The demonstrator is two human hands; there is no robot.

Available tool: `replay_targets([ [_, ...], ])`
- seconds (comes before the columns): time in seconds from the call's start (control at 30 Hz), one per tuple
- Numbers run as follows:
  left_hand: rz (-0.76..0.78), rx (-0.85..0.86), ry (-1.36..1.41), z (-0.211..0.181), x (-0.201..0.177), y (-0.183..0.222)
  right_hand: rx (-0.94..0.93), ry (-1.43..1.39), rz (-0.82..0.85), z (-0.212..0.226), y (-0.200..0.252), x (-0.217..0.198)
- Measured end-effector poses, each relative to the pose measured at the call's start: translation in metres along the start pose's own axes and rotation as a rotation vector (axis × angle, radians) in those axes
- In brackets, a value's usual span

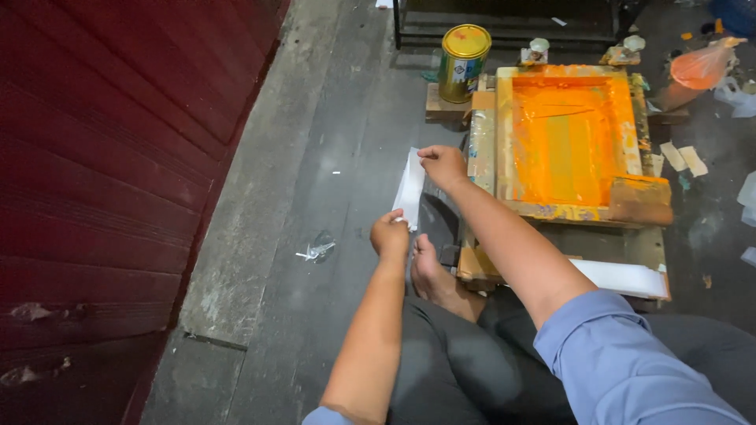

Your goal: Preparing a screen printing frame by applying white adhesive strips to the edges and smoothing them with a wooden tool.

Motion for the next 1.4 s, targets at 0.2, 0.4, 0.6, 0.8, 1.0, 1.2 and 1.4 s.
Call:
replay_targets([
  [0.2, 0.075, 0.055, -0.081, 0.002, 0.016, -0.007, 0.132, 0.127, 0.236, -0.018, 0.003, 0.033],
  [0.4, 0.166, -0.028, -0.108, 0.010, 0.027, -0.009, 0.140, 0.151, 0.385, -0.006, 0.012, 0.033],
  [0.6, 0.173, 0.005, -0.106, 0.012, 0.030, -0.013, 0.125, 0.177, 0.451, -0.007, 0.010, 0.040],
  [0.8, 0.211, 0.001, -0.150, -0.005, 0.020, -0.003, -0.113, 0.119, 0.527, 0.078, 0.069, -0.001],
  [1.0, 0.135, 0.047, -0.274, -0.016, 0.006, -0.007, -0.452, 0.122, 0.410, 0.153, 0.151, -0.093],
  [1.2, 0.056, 0.234, -0.247, -0.035, -0.001, 0.008, -0.343, -0.016, 0.288, 0.127, 0.204, -0.168],
  [1.4, 0.072, 0.449, -0.139, -0.103, -0.030, 0.104, -0.321, -0.065, 0.212, 0.084, 0.237, -0.229],
])
Point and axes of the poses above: each hand's wrist, its own y-axis away from the middle knuckle, its own x-axis out of the palm, z = x × y, the point moved 6 cm from there along -y, towards the middle knuckle, and after that the axes turned 4 degrees about -x, right-handed, at the moved point
